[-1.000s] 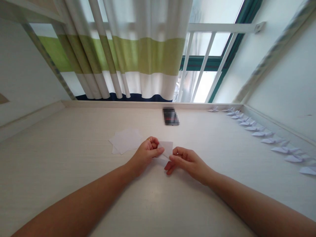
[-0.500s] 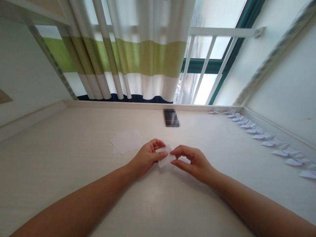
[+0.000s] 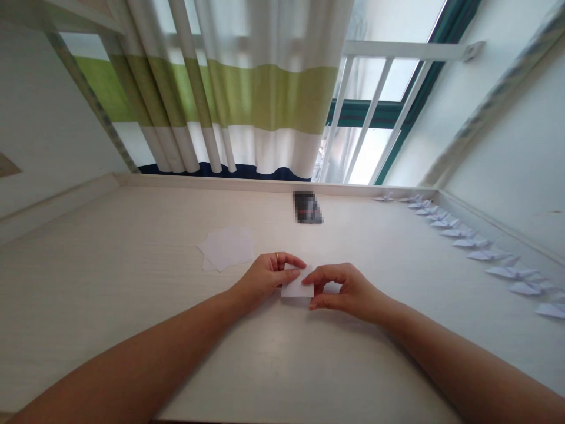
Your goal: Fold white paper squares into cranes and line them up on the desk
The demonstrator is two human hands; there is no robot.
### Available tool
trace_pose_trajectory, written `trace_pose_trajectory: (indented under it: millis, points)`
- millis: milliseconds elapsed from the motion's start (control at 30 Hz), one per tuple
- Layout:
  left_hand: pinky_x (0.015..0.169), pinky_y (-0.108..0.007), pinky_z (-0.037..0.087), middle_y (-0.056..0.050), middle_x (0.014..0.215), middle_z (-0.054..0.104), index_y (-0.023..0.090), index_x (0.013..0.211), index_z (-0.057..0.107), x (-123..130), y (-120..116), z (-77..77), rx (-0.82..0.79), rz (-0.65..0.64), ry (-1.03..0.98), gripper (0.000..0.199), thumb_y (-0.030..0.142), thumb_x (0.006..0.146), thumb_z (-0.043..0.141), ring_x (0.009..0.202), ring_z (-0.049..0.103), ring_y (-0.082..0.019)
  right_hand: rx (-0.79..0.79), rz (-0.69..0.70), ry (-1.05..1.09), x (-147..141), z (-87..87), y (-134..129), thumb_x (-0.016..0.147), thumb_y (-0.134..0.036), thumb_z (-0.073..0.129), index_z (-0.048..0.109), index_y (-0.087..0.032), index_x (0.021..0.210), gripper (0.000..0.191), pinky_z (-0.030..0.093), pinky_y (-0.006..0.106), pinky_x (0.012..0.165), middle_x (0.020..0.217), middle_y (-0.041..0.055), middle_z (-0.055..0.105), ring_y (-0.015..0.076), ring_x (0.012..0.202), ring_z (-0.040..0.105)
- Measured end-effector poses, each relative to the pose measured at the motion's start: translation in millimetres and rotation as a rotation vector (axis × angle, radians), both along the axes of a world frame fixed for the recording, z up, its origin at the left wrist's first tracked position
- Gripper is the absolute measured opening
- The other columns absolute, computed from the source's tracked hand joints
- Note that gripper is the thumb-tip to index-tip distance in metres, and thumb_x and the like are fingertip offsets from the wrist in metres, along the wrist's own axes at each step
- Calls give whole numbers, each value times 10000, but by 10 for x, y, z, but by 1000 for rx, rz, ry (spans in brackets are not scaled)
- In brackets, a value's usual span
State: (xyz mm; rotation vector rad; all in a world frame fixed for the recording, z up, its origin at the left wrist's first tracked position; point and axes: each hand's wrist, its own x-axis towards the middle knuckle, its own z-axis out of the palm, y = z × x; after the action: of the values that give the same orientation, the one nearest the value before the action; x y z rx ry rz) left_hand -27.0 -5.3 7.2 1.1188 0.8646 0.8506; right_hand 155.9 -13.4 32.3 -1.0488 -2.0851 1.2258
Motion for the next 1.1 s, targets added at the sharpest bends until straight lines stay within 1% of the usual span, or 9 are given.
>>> trace_pose_trajectory:
  millis: [67,300,367,500,633,700,800,967,1100]
  points:
    - [496,-192,360,11,607,595,138,802,594,6,0,9,9,7,3,248,266,605,673,502,503,-67,18,0,-24,5,-1,-4,609,-285,689,647,-149,822,256,460,247,624,644,8,609,117,613,561]
    - [422,-173,297,58,485,518,138,815,555,17,-2,22,98,16,127,292,313,609,662,408,429,-49,-42,17,-89,0,-23,16,675,-312,633,641,-152,820,216,451,236,565,655,22,630,123,606,570]
    - [420,-174,294,69,467,500,146,817,534,18,-6,10,126,8,135,286,313,619,654,404,430,-53,31,19,-102,2,-23,23,723,-318,587,650,-156,784,184,447,236,568,644,25,628,119,598,565]
    - [424,-167,299,72,463,505,162,750,470,22,-17,10,142,39,118,246,294,637,644,407,442,-53,324,28,-93,5,-22,17,776,-298,535,666,-182,763,176,439,244,624,755,41,615,120,666,557]
    - [437,-163,314,69,489,519,167,733,431,28,-26,36,144,88,110,254,270,643,645,424,452,-49,477,-71,-91,-13,-14,-22,772,-293,542,657,-206,760,145,439,257,635,825,48,548,127,707,535]
    - [450,-165,323,63,511,534,167,747,427,31,-32,37,153,85,93,256,266,649,642,439,463,-50,465,-99,-88,-28,-10,-43,761,-282,554,640,-204,765,116,439,252,612,861,49,513,117,685,523]
    - [455,-172,332,56,533,558,178,767,399,41,-49,28,136,56,43,282,274,652,639,454,492,-64,371,-101,-58,-47,-14,-52,739,-264,576,599,-185,739,82,425,226,552,873,42,484,89,620,503]
    - [481,-182,355,57,568,556,189,765,354,62,-89,55,97,23,-29,325,276,642,642,487,508,-69,269,-123,3,-24,-31,-5,695,-255,619,508,-170,591,175,380,212,510,642,-16,476,86,556,451]
    - [500,-189,354,58,581,528,189,753,358,52,-90,82,113,28,-24,302,247,645,633,498,487,-62,128,-61,58,13,-20,29,722,-253,585,565,-162,646,120,394,222,523,625,-16,511,81,524,473]
